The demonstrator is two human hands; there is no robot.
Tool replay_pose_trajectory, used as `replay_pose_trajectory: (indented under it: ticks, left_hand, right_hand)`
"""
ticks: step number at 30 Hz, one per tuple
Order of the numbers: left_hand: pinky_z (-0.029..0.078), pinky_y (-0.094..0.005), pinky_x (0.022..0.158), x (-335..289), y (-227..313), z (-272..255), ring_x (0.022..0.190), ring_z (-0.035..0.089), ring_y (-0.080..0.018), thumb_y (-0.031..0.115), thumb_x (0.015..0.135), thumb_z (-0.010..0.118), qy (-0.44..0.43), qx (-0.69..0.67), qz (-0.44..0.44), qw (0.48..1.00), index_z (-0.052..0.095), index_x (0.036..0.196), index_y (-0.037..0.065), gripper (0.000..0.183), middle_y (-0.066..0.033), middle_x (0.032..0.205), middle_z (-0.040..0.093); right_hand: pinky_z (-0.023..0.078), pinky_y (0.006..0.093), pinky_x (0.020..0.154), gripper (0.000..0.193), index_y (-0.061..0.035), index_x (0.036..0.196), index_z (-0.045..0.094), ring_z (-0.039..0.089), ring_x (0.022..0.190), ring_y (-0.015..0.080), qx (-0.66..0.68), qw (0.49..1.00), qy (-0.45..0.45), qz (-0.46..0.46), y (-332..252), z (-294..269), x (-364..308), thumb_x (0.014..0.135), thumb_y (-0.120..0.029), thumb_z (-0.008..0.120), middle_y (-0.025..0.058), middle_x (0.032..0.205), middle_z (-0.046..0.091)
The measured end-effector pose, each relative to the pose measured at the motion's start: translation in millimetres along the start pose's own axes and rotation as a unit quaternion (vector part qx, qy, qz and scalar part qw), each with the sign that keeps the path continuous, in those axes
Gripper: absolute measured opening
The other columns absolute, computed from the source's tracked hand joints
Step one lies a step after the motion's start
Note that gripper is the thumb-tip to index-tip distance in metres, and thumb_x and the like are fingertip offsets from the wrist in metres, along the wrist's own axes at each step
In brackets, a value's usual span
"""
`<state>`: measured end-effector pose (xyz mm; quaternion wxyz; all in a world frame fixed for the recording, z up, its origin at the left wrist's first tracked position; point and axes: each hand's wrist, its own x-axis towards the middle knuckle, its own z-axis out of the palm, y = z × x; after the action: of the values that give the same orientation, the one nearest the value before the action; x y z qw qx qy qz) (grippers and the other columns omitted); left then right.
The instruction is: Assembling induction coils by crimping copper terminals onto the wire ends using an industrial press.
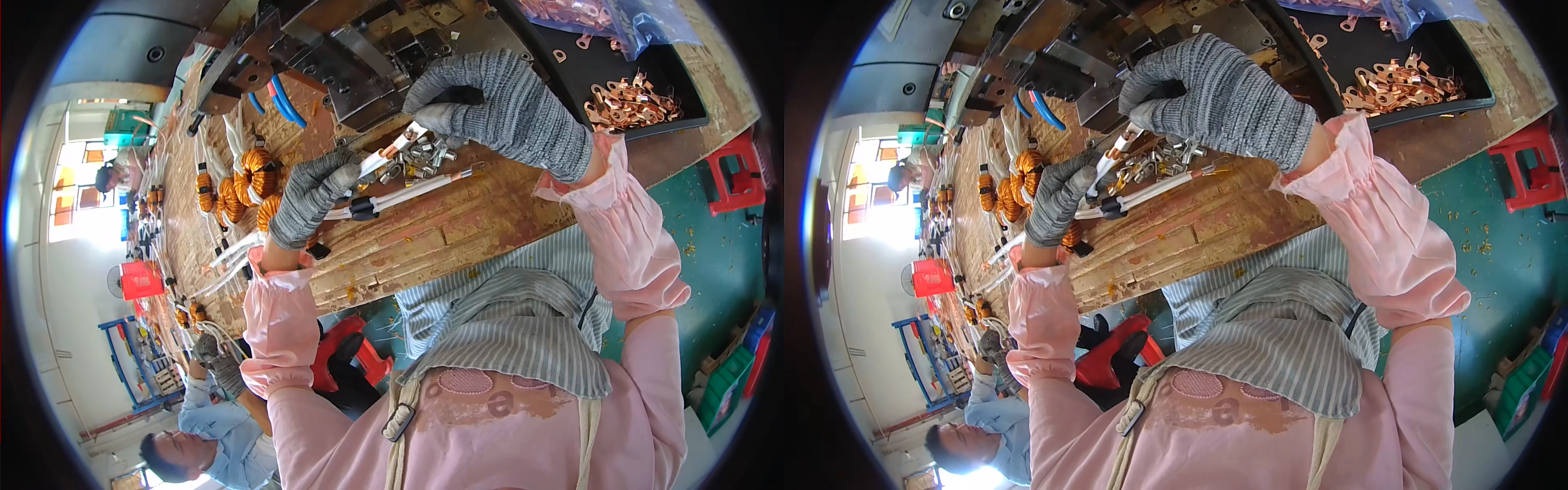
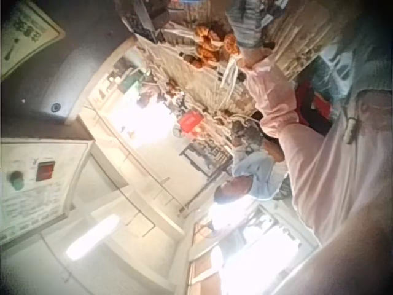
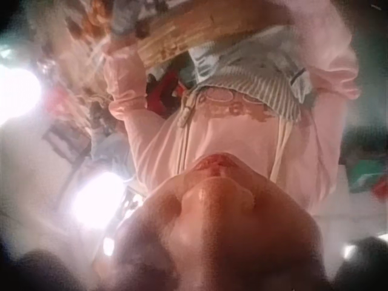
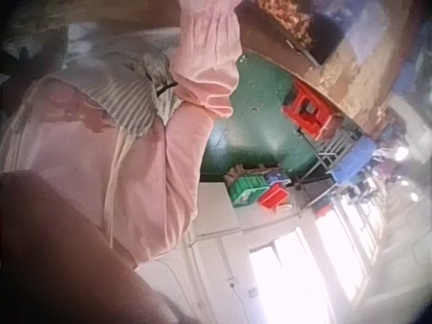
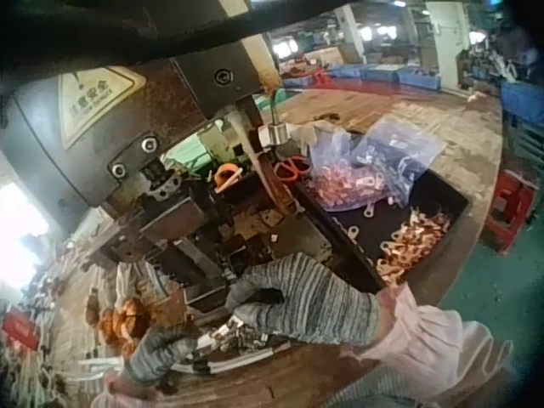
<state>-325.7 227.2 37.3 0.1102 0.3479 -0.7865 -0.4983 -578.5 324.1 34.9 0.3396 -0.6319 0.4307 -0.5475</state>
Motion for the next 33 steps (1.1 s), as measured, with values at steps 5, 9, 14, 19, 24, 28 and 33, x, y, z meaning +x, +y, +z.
replay_pose_trajectory:
  ticks: [5,9,14,19,24,28,33]
  left_hand:
    - [0.042,-0.0245,0.065,-0.3,13.1,7.5,0.07,0.05,-0.0087,0.024,0.084,0.053,-0.034,0.003,0.007,0.999,0.058,0.09,-0.002,0.027,-0.0019,0.073,0.057]
    - [0.043,-0.0225,0.059,1.1,5.2,15.2,0.062,0.051,-0.008,0.019,0.085,0.052,-0.031,0.019,0.038,0.999,0.058,0.089,0.0,0.02,-0.0026,0.07,0.056]
    - [0.042,-0.0227,0.049,-2.2,8.3,27.7,0.052,0.051,-0.0077,0.017,0.083,0.055,0.046,0.087,0.041,0.994,0.06,0.088,0.004,0.016,-0.002,0.063,0.055]
    - [0.042,-0.0299,0.045,3.3,5.9,25.2,0.048,0.055,-0.0216,0.024,0.077,0.061,0.176,0.376,0.285,0.864,0.062,0.082,0.007,0.017,-0.009,0.06,0.055]
    - [0.042,-0.0318,0.047,6.7,-1.1,26.4,0.051,0.055,-0.024,0.023,0.076,0.062,0.183,0.432,0.277,0.839,0.061,0.079,0.006,0.017,-0.0095,0.062,0.055]
    - [0.042,-0.0335,0.047,3.9,-2.7,25.9,0.052,0.055,-0.0252,0.024,0.076,0.06,0.184,0.51,0.253,0.801,0.061,0.081,0.007,0.018,-0.0092,0.063,0.056]
    - [0.042,-0.0338,0.042,11.7,8.0,11.4,0.048,0.054,-0.0231,0.03,0.077,0.058,0.202,0.541,0.311,0.755,0.059,0.083,0.01,0.02,-0.0064,0.061,0.054]
  right_hand:
    - [0.048,0.0263,0.071,0.017,-0.0021,0.087,0.062,0.059,0.074,0.0134,-0.018,1.0,0.001,0.019,-4.4,-0.6,-8.0,0.074,-0.013,0.064,0.0073,0.078,0.063]
    - [0.048,0.0253,0.071,0.015,-0.0015,0.086,0.062,0.059,0.074,0.0133,-0.014,0.999,0.009,0.041,-6.1,-2.4,-11.3,0.074,-0.01,0.064,0.0076,0.077,0.063]
    - [0.048,0.0254,0.071,0.014,-0.0014,0.086,0.062,0.059,0.075,0.0137,-0.007,0.998,0.021,0.064,3.9,-2.4,-14.3,0.074,-0.01,0.063,0.0075,0.077,0.062]
    - [0.05,0.0239,0.06,0.014,-0.0017,0.087,0.062,0.059,0.063,0.0117,0.034,0.997,0.034,0.063,8.4,-2.9,-12.9,0.076,-0.01,0.062,0.0079,0.073,0.061]
    - [0.05,0.0233,0.056,0.015,-0.0011,0.088,0.061,0.058,0.058,0.011,0.035,0.996,0.035,0.079,12.3,-4.9,-13.1,0.077,-0.011,0.062,0.0077,0.074,0.061]
    - [0.05,0.0229,0.056,0.016,-0.0009,0.089,0.061,0.058,0.058,0.0106,0.037,0.995,0.034,0.086,9.1,-2.8,-13.7,0.077,-0.011,0.062,0.0067,0.074,0.061]
    - [0.05,0.0224,0.057,0.016,-0.0008,0.09,0.061,0.058,0.059,0.0104,0.047,0.996,0.043,0.055,10.9,-4.1,-4.4,0.077,-0.01,0.061,0.0066,0.075,0.062]
